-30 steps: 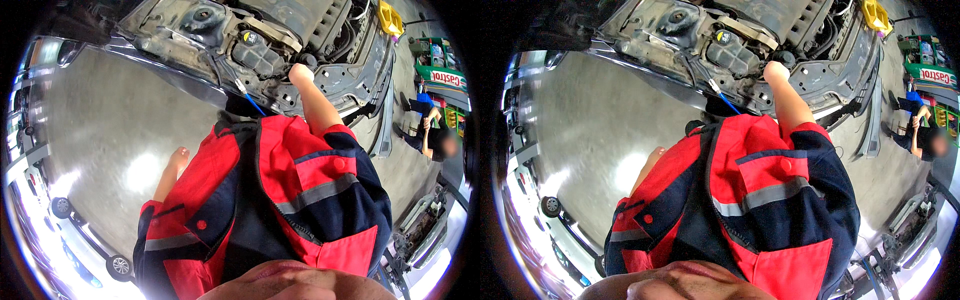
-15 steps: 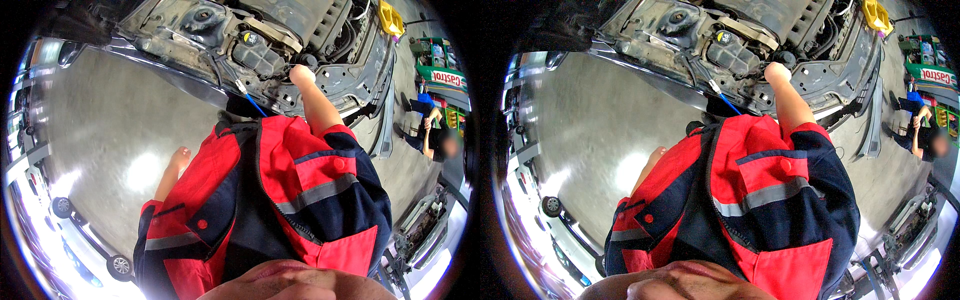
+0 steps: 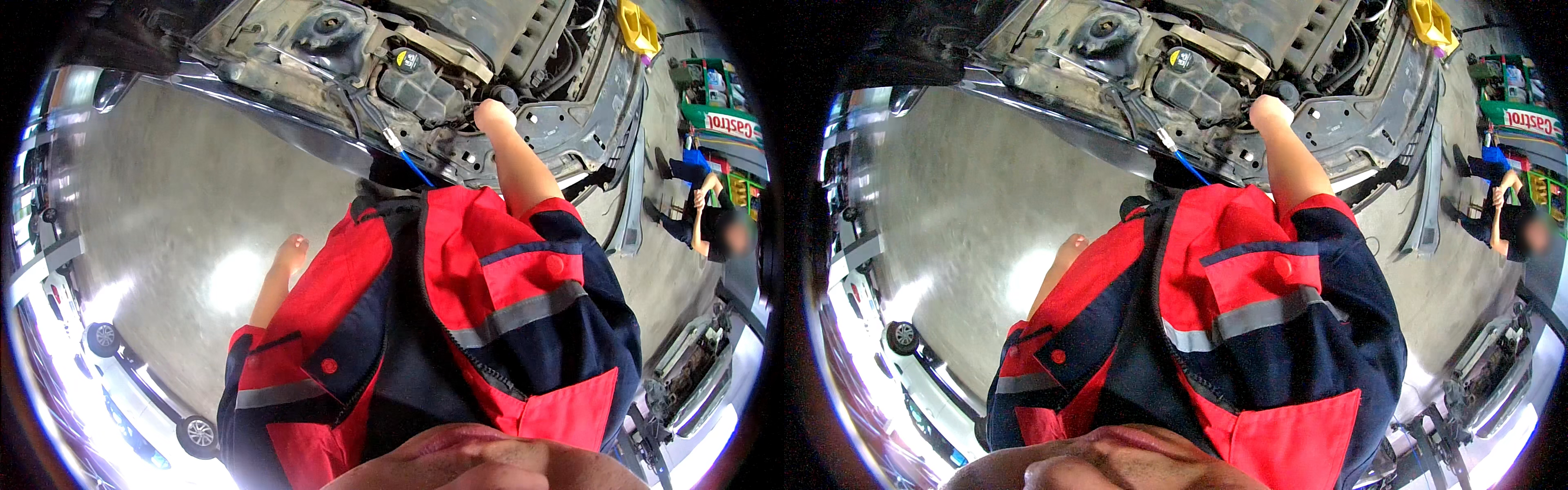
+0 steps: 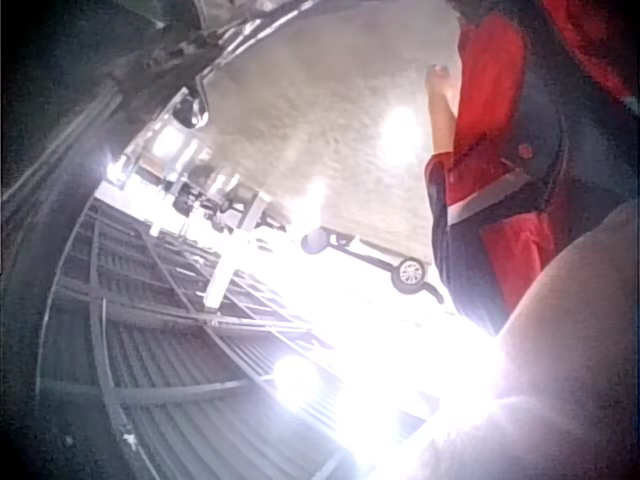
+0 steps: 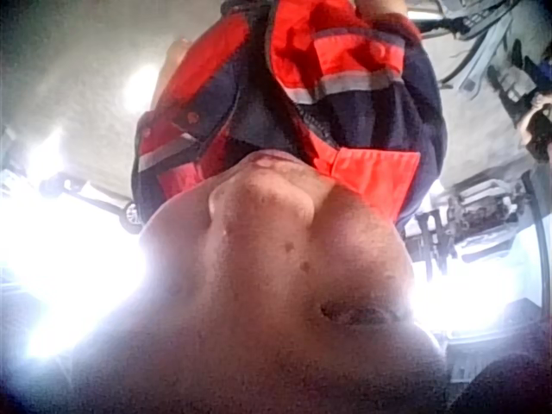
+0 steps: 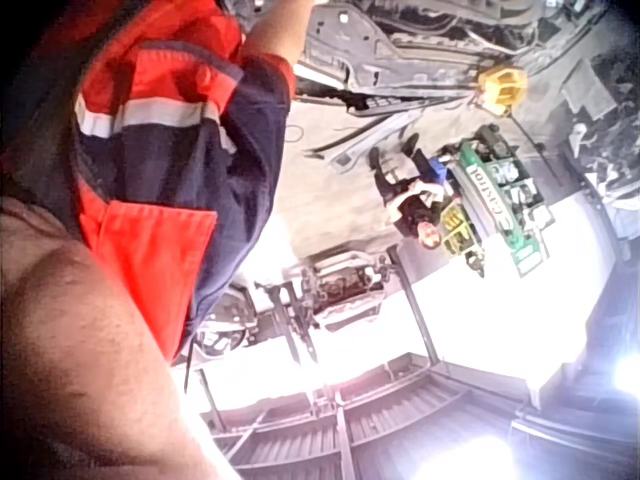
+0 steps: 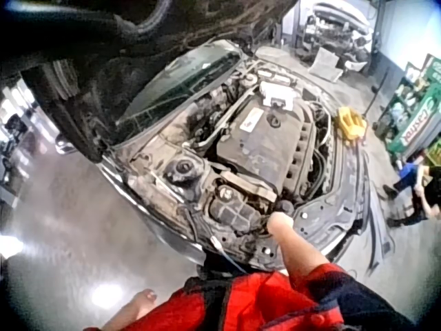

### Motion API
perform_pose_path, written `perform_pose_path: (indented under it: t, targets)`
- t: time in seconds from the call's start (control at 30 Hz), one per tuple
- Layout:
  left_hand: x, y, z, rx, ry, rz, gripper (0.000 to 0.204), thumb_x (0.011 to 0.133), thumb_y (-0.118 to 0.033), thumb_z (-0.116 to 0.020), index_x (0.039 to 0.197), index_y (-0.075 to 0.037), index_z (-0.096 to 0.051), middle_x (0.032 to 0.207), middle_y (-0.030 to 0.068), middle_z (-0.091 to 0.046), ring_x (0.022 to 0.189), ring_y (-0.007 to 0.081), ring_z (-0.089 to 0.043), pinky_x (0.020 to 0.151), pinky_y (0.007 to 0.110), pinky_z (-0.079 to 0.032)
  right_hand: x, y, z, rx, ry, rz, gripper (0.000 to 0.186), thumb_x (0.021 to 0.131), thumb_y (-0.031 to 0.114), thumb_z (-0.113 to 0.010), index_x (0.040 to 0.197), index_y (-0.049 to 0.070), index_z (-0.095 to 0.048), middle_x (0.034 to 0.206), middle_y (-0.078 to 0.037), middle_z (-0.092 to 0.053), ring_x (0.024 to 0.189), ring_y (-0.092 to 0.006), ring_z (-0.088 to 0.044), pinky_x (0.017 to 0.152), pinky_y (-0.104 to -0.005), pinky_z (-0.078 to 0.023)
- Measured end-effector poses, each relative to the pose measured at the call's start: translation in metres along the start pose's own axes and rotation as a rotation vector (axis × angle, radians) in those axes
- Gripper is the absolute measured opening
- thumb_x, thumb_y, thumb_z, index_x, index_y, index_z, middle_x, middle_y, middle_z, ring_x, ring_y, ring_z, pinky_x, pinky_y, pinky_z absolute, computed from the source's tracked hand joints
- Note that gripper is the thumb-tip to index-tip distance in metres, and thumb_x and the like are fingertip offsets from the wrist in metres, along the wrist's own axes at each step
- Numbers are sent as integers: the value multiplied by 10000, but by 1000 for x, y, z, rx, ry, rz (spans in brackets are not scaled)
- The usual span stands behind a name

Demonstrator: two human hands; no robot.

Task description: The person uses an air blow gun on the car's engine bay, disconnects an electrical connector from a component near the strut tower, and removes a black plastic cover by hand.

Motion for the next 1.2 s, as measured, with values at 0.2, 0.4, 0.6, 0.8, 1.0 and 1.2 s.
perform_pose_path:
  t: [0.2, 0.4, 0.6, 0.8, 1.0, 1.2]
  targets:
    - [4, 2, 7, 5, -70, -22, 441, 957, -359, -527, 1259, -40, -568, 1214, 200, -642, 1148, 348, -602, 969, 415, -463, -3, 5, 3, -25, 0, 30, 308, 882, 206, -526, 1068, 60, -723, 1158, -189, -678, 1100, -351, -645, 916, -424, -520]
    - [1, 5, -7, -11, -15, -12, 436, 954, -359, -526, 1248, -40, -570, 1211, 193, -645, 1143, 346, -605, 970, 411, -462, -4, 4, 4, -44, -19, 44, 302, 891, 216, -530, 1061, 56, -722, 1141, -190, -683, 1080, -357, -652, 899, -433, -525]
    - [1, 7, -8, -32, 1, -5, 450, 955, -364, -529, 1260, -35, -562, 1215, 194, -644, 1147, 345, -603, 973, 411, -461, -2, 1, -1, -59, -35, 63, 376, 932, 357, -540, 1054, 52, -722, 1126, -181, -691, 1069, -355, -654, 889, -436, -526]
    - [-2, 2, -3, 2, 4, -16, 456, 957, -365, -528, 1267, -33, -556, 1218, 196, -642, 1151, 347, -601, 968, 413, -464, -5, 0, -3, -31, -22, 30, 335, 917, 296, -538, 1053, 53, -725, 1127, -184, -690, 1071, -349, -656, 893, -428, -526]
    - [-5, -5, -2, 22, 9, -14, 450, 956, -364, -530, 1259, -32, -560, 1206, 201, -644, 1133, 349, -608, 952, 420, -471, -8, 4, 0, -33, -21, 31, 319, 896, 216, -505, 1052, 47, -726, 1133, -183, -690, 1085, -348, -654, 907, -424, -524]
    - [0, 0, -5, -3, -8, -29, 444, 954, -365, -533, 1249, -35, -567, 1210, 202, -641, 1132, 350, -606, 951, 419, -471, -6, 0, -2, -22, -41, 12, 318, 891, 224, -511, 1053, 55, -727, 1132, -182, -690, 1071, -348, -659, 907, -429, -522]
Point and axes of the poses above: each hand's wrist, its own x-axis towards the middle knuckle, its own z-axis out of the back of the hand, y = z × x, the point moved 8 cm from there along x, towards the middle knuckle
